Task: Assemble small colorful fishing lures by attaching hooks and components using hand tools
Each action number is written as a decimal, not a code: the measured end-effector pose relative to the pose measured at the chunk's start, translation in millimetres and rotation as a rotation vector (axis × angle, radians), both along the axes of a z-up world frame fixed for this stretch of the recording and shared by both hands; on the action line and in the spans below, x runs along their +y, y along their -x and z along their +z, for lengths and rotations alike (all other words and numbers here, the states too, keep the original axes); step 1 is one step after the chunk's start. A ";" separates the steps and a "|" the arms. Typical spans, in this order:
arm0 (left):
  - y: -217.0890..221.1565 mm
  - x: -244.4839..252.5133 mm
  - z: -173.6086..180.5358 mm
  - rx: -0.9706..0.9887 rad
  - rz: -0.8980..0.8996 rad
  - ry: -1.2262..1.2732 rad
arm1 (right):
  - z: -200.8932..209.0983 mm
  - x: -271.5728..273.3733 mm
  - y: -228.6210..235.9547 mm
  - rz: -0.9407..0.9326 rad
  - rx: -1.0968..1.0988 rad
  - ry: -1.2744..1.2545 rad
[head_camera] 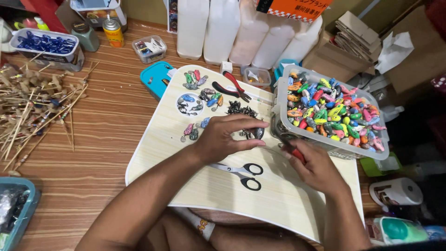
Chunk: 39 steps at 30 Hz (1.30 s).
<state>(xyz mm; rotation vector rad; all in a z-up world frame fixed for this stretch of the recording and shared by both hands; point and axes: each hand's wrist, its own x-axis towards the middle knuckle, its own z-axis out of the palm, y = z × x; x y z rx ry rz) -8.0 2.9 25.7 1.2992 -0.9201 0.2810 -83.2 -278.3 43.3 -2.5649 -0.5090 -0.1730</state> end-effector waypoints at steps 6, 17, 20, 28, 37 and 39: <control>3.4 1.2 -0.5 0.012 -0.016 -0.032 | -1.4 9.9 4.1 0.067 -0.063 -0.003; 3.6 -0.8 -4.0 0.017 -0.058 -0.048 | -3.7 11.5 7.4 0.105 -0.035 -0.074; 3.4 -1.4 -6.2 0.004 -0.074 -0.048 | -4.9 12.6 7.3 0.105 -0.024 -0.087; -1.4 -0.3 -12.0 -0.020 -0.112 -0.084 | -4.3 14.7 6.8 0.104 -0.040 -0.078; 1.7 -0.2 -9.3 0.071 -0.257 -0.097 | -3.4 9.0 1.7 0.134 0.013 -0.106; 4.9 -2.8 -10.6 0.118 -0.354 -0.090 | -3.7 7.1 -0.7 0.198 0.055 -0.131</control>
